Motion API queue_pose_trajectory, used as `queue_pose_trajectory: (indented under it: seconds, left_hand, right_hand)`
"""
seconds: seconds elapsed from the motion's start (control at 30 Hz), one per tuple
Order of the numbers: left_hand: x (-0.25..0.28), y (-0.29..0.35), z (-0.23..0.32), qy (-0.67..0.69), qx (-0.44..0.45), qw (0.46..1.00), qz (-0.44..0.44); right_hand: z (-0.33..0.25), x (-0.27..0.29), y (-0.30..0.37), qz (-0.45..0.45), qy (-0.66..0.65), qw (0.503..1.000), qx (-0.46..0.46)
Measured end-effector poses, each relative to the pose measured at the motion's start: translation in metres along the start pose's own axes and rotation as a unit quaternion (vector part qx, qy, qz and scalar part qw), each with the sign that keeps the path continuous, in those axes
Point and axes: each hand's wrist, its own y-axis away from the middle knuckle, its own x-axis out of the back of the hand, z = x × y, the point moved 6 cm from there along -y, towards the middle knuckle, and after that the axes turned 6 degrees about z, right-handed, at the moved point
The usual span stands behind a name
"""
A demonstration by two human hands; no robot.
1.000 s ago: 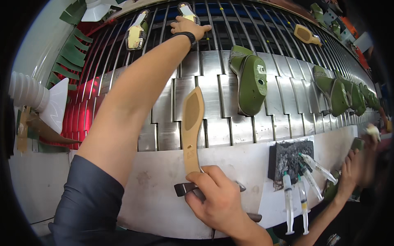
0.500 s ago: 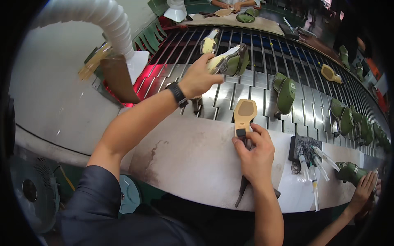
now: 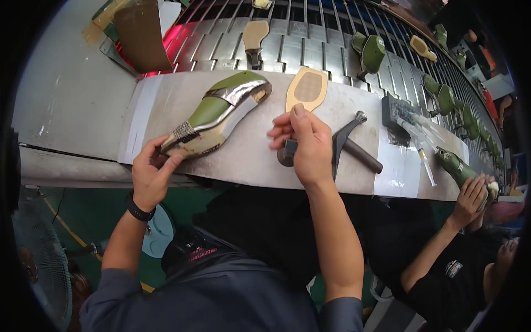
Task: The person assembles high-heeled shoes by retrieving shoe lasts and soles from a conveyor, fitting and pressing the soles and heels onto the shoe uppers by hand, and tapping the edges with a hammer.
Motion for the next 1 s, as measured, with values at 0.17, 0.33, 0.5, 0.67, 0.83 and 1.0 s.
queue_pose_trajectory:
  seconds: [0.17,0.33,0.5,0.67,0.83,1.0]
  left_hand:
    - [0.029,-0.009,0.024,0.03,-0.08,0.996,0.035]
    - [-0.001,-0.057,0.102,0.196,-0.226,0.952,0.069]
    - [-0.047,-0.1,0.117,0.232,-0.287,0.927,0.07]
    - [-0.046,-0.11,0.116,0.386,-0.16,0.908,-0.033]
    - [-0.054,-0.108,0.134,0.421,-0.132,0.893,-0.089]
    - [-0.077,-0.09,0.157,0.352,-0.116,0.905,-0.208]
  right_hand:
    - [0.012,-0.012,0.016,0.095,0.191,0.974,0.076]
    - [0.013,-0.004,0.007,0.111,0.199,0.974,0.002]
    - [0.001,0.0,0.053,0.102,0.508,0.805,0.289]
    - [-0.001,0.037,0.142,0.13,0.244,0.945,0.174]
    - [0.06,0.043,0.205,0.116,-0.226,0.952,-0.169]
    - [0.046,0.033,0.181,0.135,-0.092,0.979,-0.121]
